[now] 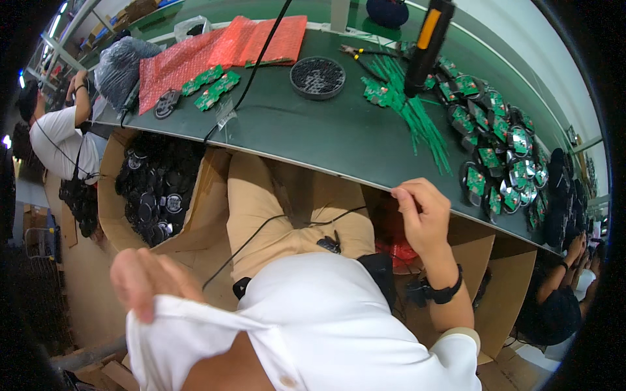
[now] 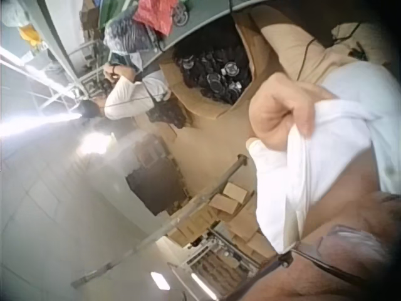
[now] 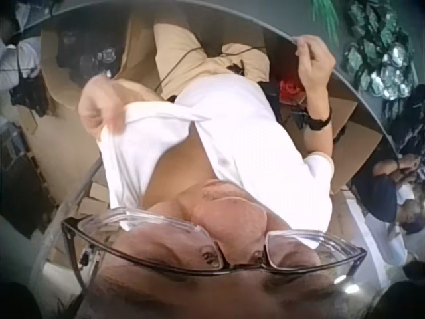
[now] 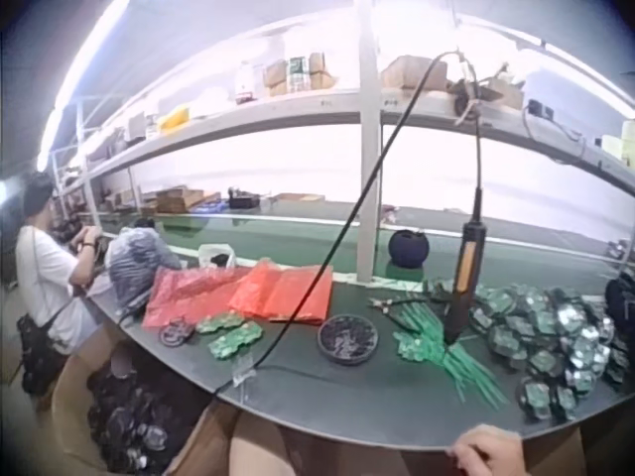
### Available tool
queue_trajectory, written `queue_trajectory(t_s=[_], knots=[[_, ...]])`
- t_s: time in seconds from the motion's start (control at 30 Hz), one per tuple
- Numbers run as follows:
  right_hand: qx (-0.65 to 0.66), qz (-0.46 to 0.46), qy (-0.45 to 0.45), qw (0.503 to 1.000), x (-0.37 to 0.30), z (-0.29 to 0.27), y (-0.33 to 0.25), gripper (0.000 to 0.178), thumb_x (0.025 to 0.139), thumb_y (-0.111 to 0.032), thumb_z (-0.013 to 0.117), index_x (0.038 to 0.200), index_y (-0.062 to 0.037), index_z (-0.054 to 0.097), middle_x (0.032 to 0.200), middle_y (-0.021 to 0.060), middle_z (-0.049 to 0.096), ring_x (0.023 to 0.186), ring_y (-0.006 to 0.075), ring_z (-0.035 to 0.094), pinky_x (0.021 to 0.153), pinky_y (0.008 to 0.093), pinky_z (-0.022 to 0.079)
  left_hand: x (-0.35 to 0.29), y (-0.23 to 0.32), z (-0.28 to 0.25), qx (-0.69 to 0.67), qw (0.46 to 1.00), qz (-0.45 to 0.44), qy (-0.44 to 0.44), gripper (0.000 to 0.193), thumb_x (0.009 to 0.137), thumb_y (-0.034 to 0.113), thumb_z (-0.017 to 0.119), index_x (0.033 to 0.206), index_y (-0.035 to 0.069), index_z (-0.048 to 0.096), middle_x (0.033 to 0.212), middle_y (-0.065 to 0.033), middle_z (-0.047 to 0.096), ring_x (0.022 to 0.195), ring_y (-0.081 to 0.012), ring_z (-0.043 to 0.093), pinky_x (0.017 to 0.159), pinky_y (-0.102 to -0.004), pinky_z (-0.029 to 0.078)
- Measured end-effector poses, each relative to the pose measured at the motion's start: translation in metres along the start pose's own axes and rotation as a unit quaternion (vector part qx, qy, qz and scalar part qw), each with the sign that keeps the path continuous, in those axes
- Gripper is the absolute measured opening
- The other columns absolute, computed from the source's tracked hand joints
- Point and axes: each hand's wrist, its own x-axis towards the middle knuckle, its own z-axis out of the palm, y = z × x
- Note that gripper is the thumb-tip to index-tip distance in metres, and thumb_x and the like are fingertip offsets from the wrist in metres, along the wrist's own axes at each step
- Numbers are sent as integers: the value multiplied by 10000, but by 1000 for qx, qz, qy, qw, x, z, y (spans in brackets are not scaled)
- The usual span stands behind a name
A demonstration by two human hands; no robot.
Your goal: Manually assemble circuit boards into plastic housings and secure them with an electric screwdriver.
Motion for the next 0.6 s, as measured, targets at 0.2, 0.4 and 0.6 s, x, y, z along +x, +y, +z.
queue_trajectory(t_s=[0.2,0.4,0.6], knots=[[45,105,-27,993,-28,-4,-2,159,1056,-23,645,969,58,750,882,98,739,661,112,648,601,250,499,1,-35,9,-183,968,129,-116,116,1057,82,667,1107,2,601,785,-159,675,742,-298,674,720,-507,568],[66,148,-52,985,-51,3,-4,191,1081,-24,616,977,65,749,904,105,729,729,125,680,636,241,541,-6,-30,17,-189,972,94,-108,155,1089,29,554,1156,166,580,1147,-207,777,1132,-412,746,1047,-610,579],[72,161,-62,982,-52,4,-12,191,1081,-36,625,976,61,752,878,100,728,713,123,684,639,243,547,-9,-28,11,-194,971,80,-111,133,1092,121,616,1204,190,601,1313,-255,745,1316,-446,677,1170,-607,510]])
